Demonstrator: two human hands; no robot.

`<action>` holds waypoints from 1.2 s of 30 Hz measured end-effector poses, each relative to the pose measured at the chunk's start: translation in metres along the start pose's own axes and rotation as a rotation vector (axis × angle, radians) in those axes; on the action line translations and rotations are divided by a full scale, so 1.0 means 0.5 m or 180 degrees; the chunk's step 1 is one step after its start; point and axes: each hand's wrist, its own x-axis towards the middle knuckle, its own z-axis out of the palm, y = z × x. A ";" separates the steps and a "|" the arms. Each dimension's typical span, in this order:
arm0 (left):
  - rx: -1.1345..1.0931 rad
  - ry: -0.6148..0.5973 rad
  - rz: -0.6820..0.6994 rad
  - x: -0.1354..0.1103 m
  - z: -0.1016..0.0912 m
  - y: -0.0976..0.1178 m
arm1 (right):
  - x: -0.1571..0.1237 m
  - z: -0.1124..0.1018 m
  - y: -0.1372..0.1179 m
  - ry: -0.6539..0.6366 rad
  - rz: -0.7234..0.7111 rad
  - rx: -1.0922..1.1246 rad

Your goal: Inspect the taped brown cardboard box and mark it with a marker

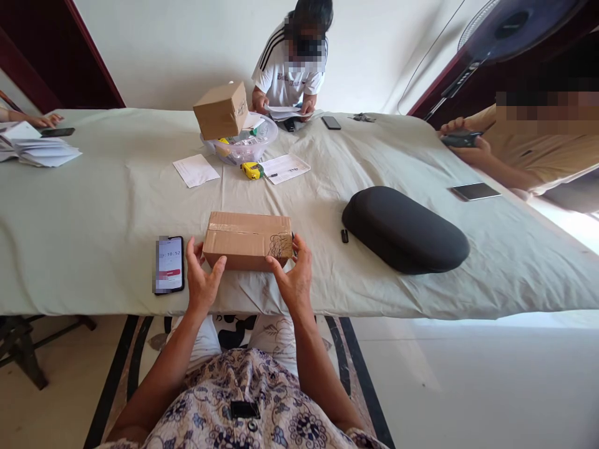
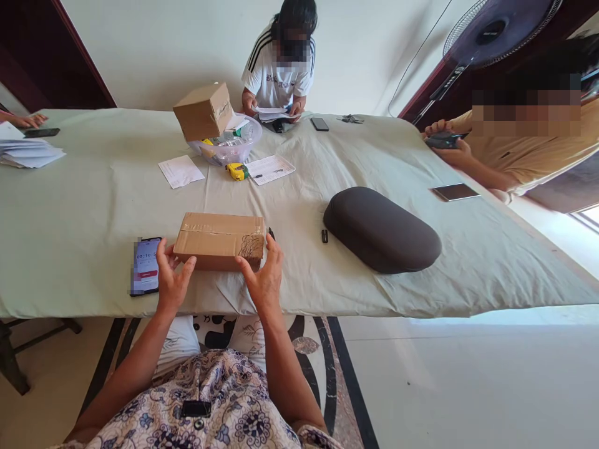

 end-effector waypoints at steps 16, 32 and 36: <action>0.0925 0.0326 0.1032 0.013 0.043 0.026 | 0.010 0.044 -0.022 0.0156 -0.0348 -0.0007; 0.0549 0.0316 0.1230 0.001 0.024 0.025 | 0.053 -0.003 -0.021 0.0069 0.1008 0.1692; 0.0485 0.0267 0.1202 -0.013 0.012 0.026 | 0.089 -0.007 -0.017 -0.0134 0.1114 0.1622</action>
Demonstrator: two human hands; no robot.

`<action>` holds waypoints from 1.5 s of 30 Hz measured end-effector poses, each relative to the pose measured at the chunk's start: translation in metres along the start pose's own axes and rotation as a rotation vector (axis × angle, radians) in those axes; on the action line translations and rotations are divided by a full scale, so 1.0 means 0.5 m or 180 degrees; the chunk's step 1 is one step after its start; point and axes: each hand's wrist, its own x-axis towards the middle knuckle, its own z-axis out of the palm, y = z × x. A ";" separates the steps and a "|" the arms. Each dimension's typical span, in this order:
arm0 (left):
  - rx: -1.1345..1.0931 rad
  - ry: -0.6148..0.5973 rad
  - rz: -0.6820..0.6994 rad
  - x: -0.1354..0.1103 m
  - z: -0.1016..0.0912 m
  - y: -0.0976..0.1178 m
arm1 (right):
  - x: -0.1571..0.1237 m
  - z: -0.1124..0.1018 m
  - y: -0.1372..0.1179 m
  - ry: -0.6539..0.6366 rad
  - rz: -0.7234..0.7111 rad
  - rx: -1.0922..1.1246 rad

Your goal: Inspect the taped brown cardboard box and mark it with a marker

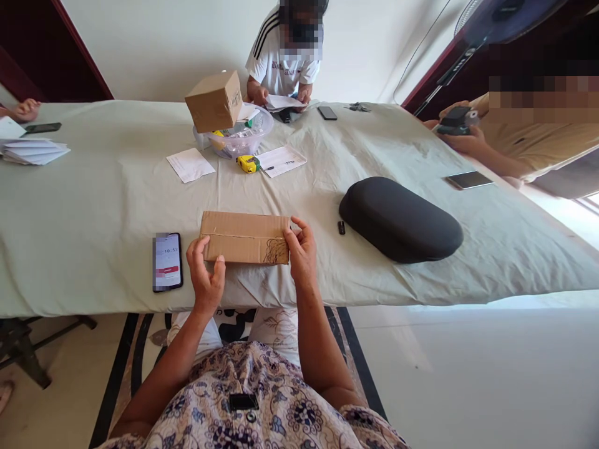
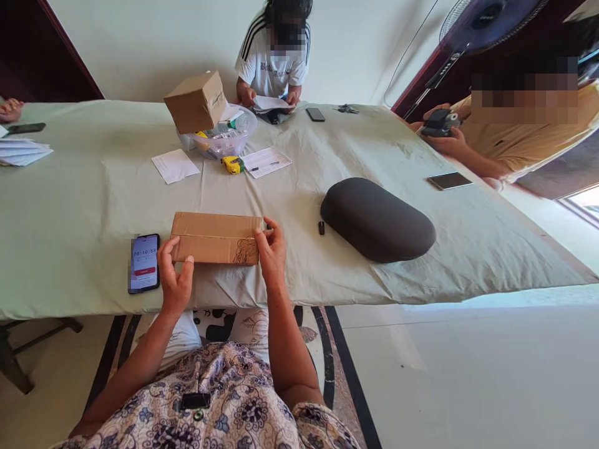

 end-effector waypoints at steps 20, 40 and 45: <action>0.0445 -0.0183 -0.0052 0.024 0.012 -0.007 | -0.004 -0.012 0.014 -0.0325 0.0149 0.0075; 0.0581 -0.0047 -0.0114 0.008 0.018 -0.003 | -0.043 0.028 0.022 -0.0041 0.0054 -0.0247; 0.0612 0.0074 -0.0107 -0.003 0.019 0.000 | -0.045 0.034 0.028 0.0061 -0.0168 -0.0371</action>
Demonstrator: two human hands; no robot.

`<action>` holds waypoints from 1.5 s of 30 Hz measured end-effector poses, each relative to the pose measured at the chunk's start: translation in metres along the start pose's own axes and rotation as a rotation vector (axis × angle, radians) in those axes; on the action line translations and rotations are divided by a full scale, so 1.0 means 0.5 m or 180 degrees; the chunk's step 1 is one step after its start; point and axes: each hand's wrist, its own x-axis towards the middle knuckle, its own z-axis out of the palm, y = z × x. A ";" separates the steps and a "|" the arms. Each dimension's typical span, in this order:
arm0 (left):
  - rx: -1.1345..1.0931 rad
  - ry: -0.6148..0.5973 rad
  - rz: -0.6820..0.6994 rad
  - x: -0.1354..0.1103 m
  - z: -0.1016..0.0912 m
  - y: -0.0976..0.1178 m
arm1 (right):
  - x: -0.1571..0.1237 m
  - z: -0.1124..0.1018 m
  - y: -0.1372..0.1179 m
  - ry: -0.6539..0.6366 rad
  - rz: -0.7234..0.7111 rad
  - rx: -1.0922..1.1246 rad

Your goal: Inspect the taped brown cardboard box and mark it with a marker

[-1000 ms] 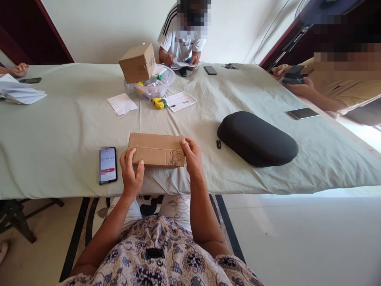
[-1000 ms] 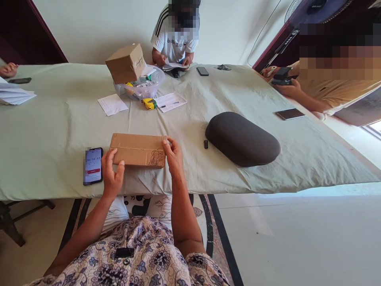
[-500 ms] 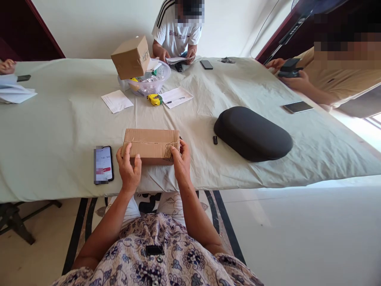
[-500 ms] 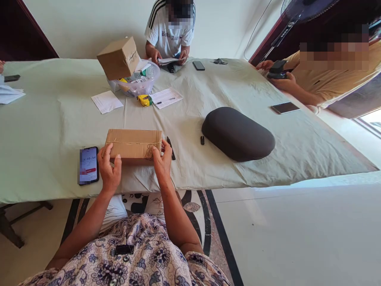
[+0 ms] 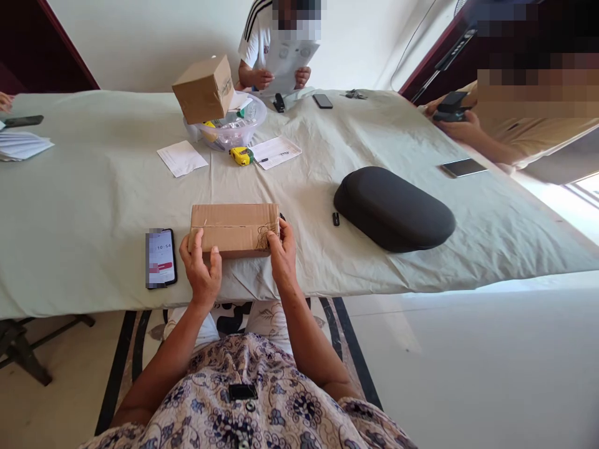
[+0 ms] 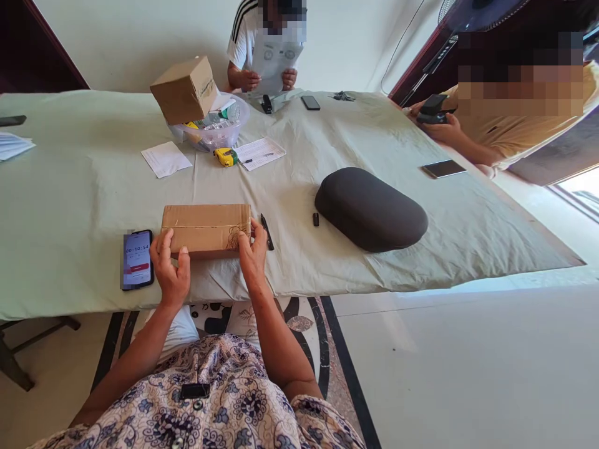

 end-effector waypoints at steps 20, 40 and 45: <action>0.0622 -0.1406 0.1217 0.056 0.039 0.101 | -0.015 -0.001 0.020 -0.0319 -0.0050 0.0262; 0.0663 -0.1447 0.1380 0.053 0.052 0.086 | 0.107 -0.073 0.100 0.0349 -0.0490 -0.1444; 0.0902 -0.1066 0.1638 0.056 0.030 0.074 | 0.100 -0.076 0.127 -0.0004 -0.0213 -0.2342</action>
